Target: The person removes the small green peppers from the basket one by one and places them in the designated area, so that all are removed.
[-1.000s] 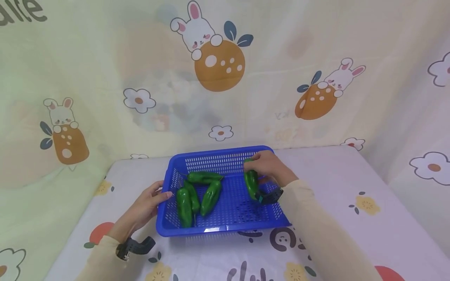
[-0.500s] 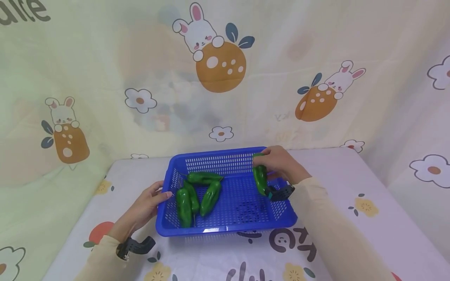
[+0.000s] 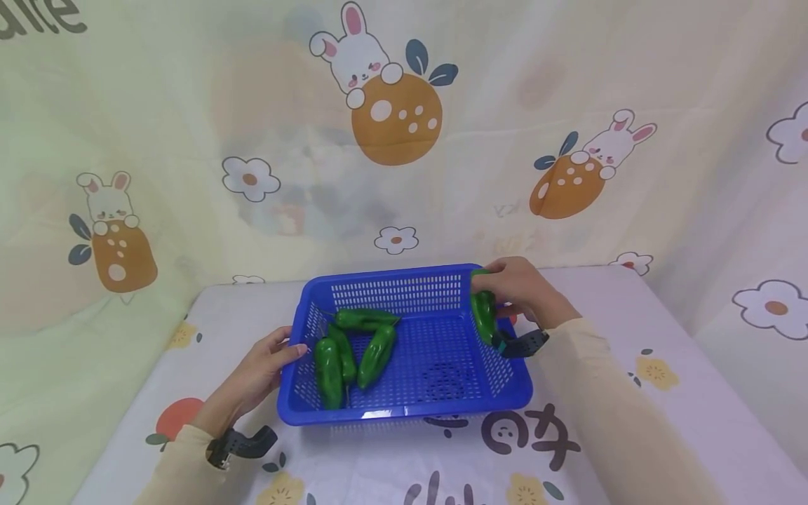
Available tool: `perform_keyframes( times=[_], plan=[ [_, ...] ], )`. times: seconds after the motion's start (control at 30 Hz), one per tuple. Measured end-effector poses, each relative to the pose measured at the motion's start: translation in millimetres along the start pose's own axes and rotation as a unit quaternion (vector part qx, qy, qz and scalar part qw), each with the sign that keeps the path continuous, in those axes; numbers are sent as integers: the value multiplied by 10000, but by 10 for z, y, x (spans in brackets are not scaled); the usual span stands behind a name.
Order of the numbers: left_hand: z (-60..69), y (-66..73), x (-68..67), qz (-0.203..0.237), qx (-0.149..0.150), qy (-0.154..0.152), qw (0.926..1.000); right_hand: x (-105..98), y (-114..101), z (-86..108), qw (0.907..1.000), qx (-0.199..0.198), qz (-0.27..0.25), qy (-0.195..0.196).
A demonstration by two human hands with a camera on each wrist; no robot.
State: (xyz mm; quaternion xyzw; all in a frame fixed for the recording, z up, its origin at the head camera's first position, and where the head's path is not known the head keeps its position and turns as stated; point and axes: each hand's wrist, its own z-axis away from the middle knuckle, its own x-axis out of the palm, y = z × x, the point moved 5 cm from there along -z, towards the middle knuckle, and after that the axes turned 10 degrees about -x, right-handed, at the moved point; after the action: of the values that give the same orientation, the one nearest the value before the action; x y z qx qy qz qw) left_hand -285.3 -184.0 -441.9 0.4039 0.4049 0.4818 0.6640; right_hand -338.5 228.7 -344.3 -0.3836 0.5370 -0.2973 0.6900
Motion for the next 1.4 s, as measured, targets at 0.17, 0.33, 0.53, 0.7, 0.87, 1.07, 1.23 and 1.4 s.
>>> perform_keyframes(
  times=[0.17, 0.33, 0.53, 0.7, 0.87, 1.07, 1.23, 1.4],
  plan=[
    [4, -3, -16, -19, 2, 10, 10000, -73, 48, -7, 10000, 62, 43, 62],
    [8, -10, -23, -19, 15, -13, 10000, -140, 96, 2, 9999, 84, 66, 82],
    [17, -3, -20, -25, 26, -46, 10000, -229, 160, 5, 9996, 171, 177, 144],
    [22, 4, -24, -41, 22, -13, 10000, -295, 233, 2, 9993, 218, 229, 209],
    [16, 0, -15, -38, 1, -16, 10000, -344, 333, 12, 9989, 371, 208, 200],
    [15, -4, -10, 53, -22, -35, 10000, -398, 423, 13, 9984, 460, 248, 207],
    [15, -6, -12, 47, 5, -59, 10000, -420, 501, 8, 9981, 529, 214, 223],
    [14, -14, -17, 35, 13, -64, 10000, -423, 623, -9, 9977, 576, 155, 308]
  ],
)
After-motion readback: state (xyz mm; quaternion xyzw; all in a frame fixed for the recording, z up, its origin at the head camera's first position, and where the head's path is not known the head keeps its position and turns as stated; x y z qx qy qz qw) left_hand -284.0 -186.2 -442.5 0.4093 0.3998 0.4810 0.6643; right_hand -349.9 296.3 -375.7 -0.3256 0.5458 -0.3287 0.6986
